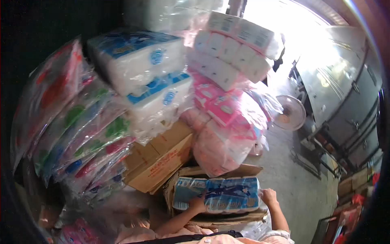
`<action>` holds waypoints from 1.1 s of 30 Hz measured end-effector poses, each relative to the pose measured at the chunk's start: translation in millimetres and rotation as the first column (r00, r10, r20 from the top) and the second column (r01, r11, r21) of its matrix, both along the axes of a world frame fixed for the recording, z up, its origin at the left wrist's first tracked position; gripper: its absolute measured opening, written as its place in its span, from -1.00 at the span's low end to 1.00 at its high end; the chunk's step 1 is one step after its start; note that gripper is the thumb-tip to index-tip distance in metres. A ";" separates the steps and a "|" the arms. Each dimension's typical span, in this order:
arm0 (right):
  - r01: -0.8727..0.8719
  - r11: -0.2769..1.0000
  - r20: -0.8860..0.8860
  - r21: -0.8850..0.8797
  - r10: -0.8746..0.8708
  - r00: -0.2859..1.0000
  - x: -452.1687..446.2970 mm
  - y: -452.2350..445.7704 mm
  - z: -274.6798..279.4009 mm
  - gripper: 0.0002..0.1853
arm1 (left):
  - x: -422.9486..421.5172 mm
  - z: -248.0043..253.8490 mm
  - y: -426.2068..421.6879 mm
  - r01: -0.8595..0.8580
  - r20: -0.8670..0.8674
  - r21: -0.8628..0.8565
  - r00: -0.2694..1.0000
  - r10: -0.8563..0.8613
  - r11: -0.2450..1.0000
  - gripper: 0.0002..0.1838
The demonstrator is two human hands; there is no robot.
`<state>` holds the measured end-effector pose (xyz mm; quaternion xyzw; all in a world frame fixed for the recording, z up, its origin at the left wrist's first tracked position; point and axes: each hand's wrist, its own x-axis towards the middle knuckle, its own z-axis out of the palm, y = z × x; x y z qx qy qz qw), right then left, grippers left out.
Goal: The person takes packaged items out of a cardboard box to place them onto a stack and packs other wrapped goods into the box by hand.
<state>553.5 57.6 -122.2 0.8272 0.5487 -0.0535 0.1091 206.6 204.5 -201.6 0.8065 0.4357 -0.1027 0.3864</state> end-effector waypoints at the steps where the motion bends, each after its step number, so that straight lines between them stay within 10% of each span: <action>1: -0.044 0.992 -0.040 0.116 0.049 0.998 -3.1 -7.0 -2.5 -0.80 | -0.9 5.7 -3.8 0.025 -0.004 -0.004 1.000 -0.025 1.000 0.02; 5: -0.127 0.977 -0.029 -0.169 0.124 0.992 -15.3 -6.2 21.2 -0.74 | 6.7 -7.2 2.1 0.136 -0.124 0.079 0.984 -0.126 0.988 0.07; 7: -0.011 0.999 -0.297 0.042 0.023 0.955 -36.7 10.2 75.2 -0.72 | 9.3 -31.3 1.8 0.208 -0.168 0.075 0.967 -0.193 0.975 0.01; 11: 0.161 0.749 -0.185 0.642 -0.053 0.981 -66.9 53.8 131.1 -0.70 | 13.2 -21.8 -5.6 0.168 -0.150 0.067 0.976 -0.156 0.984 -0.05; 12: 0.166 0.750 -0.194 0.641 -0.052 0.980 -70.7 56.2 116.5 -0.70 | 11.9 -24.1 -5.0 0.164 -0.122 0.094 0.981 -0.152 0.982 -0.07; 14: 0.117 0.356 -0.053 0.927 -0.185 0.981 -75.2 78.7 38.3 -0.60 | 7.0 -28.3 -2.6 0.189 -0.128 0.124 0.977 -0.173 0.974 -0.10; 16: 0.287 0.954 -0.240 0.088 -0.259 0.936 -63.5 65.2 -134.2 -0.29 | 2.0 -56.9 -1.9 0.134 -0.057 0.168 0.990 -0.126 0.977 -0.12; 18: 0.125 0.917 0.323 0.378 -0.257 0.911 -107.5 54.8 -202.9 0.13 | 0.1 -52.2 -6.9 0.097 0.008 0.227 0.995 -0.101 0.969 -0.16; 19: 0.126 0.914 0.314 0.387 -0.259 0.913 -109.6 62.7 -171.4 0.13 | -6.4 -49.4 -4.1 0.097 -0.001 0.236 0.995 -0.100 0.967 -0.16; 20: 0.201 0.975 -0.262 0.096 -0.170 0.950 -105.5 70.9 -106.1 0.14 | -10.7 -47.7 -6.7 0.139 -0.081 0.279 0.989 -0.121 0.950 -0.16; 21: 0.080 0.978 -0.742 -0.190 -0.197 0.640 -98.1 78.8 -55.3 0.15 | -9.4 -43.4 -11.6 0.177 -0.150 0.316 0.979 -0.135 0.932 -0.17; 26: 0.303 0.948 -0.585 0.099 -0.191 0.788 -2.7 64.2 88.7 -0.27 | -23.1 -23.7 -30.1 0.148 -0.117 0.204 0.985 -0.126 0.968 -0.18; 28: 0.451 0.711 -0.702 0.539 0.084 0.707 45.6 62.1 98.2 -0.61 | -20.3 -28.9 -26.3 0.145 -0.128 0.294 0.985 -0.112 0.945 -0.19; 30: 0.332 0.281 -0.425 0.901 0.409 0.807 45.0 75.1 141.8 -0.74 | -20.4 -32.0 -31.1 0.138 -0.107 0.301 0.988 -0.111 0.943 -0.20; 31: 0.244 0.450 -0.346 0.859 0.159 0.925 26.9 73.8 187.7 -0.64 | -25.1 -33.3 -38.8 0.137 -0.100 0.294 0.989 -0.112 0.946 -0.21; 33: 0.247 0.249 -0.326 0.937 0.359 0.874 -40.3 94.9 243.6 -0.68 | -30.9 -35.6 -39.9 0.060 -0.036 0.244 0.998 -0.053 0.968 -0.25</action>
